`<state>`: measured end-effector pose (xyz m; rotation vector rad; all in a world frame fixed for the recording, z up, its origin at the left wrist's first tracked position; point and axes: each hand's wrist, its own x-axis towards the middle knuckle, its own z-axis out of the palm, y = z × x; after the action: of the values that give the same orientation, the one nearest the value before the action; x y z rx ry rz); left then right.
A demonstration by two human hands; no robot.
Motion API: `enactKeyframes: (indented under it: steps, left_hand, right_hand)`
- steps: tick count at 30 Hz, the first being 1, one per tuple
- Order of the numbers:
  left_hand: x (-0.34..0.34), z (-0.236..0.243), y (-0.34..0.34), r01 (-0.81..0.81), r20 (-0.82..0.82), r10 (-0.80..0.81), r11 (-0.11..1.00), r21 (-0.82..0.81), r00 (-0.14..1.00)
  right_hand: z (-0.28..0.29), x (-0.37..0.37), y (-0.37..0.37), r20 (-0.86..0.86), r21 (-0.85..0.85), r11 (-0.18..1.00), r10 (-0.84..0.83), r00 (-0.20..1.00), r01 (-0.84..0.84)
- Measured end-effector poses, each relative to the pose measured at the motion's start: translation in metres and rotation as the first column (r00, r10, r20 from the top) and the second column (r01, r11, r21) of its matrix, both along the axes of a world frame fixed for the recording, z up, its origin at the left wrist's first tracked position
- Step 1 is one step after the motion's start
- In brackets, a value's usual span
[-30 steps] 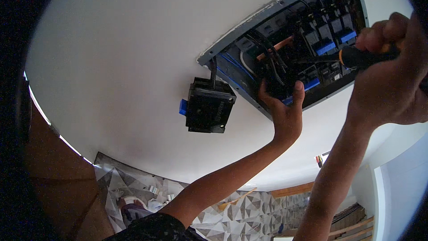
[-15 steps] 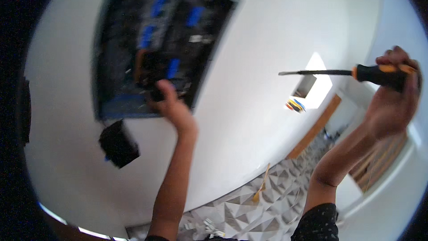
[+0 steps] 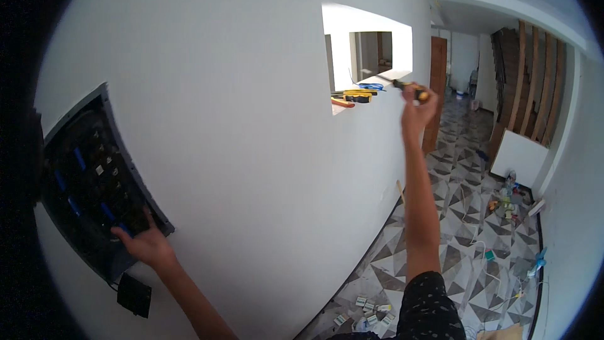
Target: Installing and wiring circuit breakers into a residential electrical distribution panel.
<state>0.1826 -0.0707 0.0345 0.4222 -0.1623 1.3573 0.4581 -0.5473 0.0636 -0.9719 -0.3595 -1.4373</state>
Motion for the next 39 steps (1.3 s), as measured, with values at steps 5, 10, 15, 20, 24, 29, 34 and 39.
enactKeyframes:
  steps: [5, 10, 15, 20, 24, 29, 34, 39]
  left_hand:
    - [-0.001, -0.004, 0.012, -0.022, -0.028, 0.022, 1.0, 0.016, 0.999]
    - [0.001, -0.005, 0.001, 0.012, 0.009, -0.012, 1.0, 0.015, 1.0]
    - [-0.03, -0.008, 0.024, 0.097, 0.048, -0.101, 0.991, 0.087, 0.994]
    - [-0.001, -0.026, 0.01, 0.137, 0.024, -0.141, 0.982, 0.127, 0.99]
    - [-0.012, -0.034, 0.007, 0.062, -0.152, -0.042, 0.99, 0.127, 0.988]
    - [-0.038, -0.032, 0.01, 0.027, -0.27, 0.034, 0.976, 0.217, 0.962]
    - [-0.027, -0.038, 0.012, 0.057, -0.29, 0.031, 0.955, 0.291, 0.956]
    - [-0.022, -0.049, 0.017, 0.133, -0.161, -0.092, 0.954, 0.267, 0.983]
  right_hand:
    - [-0.049, 0.093, 0.063, -0.171, -0.027, 0.992, 0.114, 0.979, -0.12]
    - [-0.084, 0.156, 0.084, -0.289, -0.122, 0.992, -0.021, 0.957, -0.015]
    - [-0.109, 0.198, 0.152, -0.336, -0.241, 0.97, -0.043, 0.941, -0.042]
    - [-0.119, 0.27, 0.054, -0.147, -0.596, 0.795, -0.249, 0.957, 0.115]
    - [-0.105, 0.253, 0.069, -0.208, -0.72, 0.67, -0.46, 0.863, 0.184]
    - [-0.09, 0.235, 0.084, -0.217, -0.766, 0.604, -0.563, 0.797, 0.218]
    - [-0.082, 0.227, 0.076, -0.189, -0.806, 0.542, -0.617, 0.764, 0.238]
    - [-0.047, 0.093, 0.124, -0.349, -0.196, 0.939, -0.337, 0.875, 0.283]
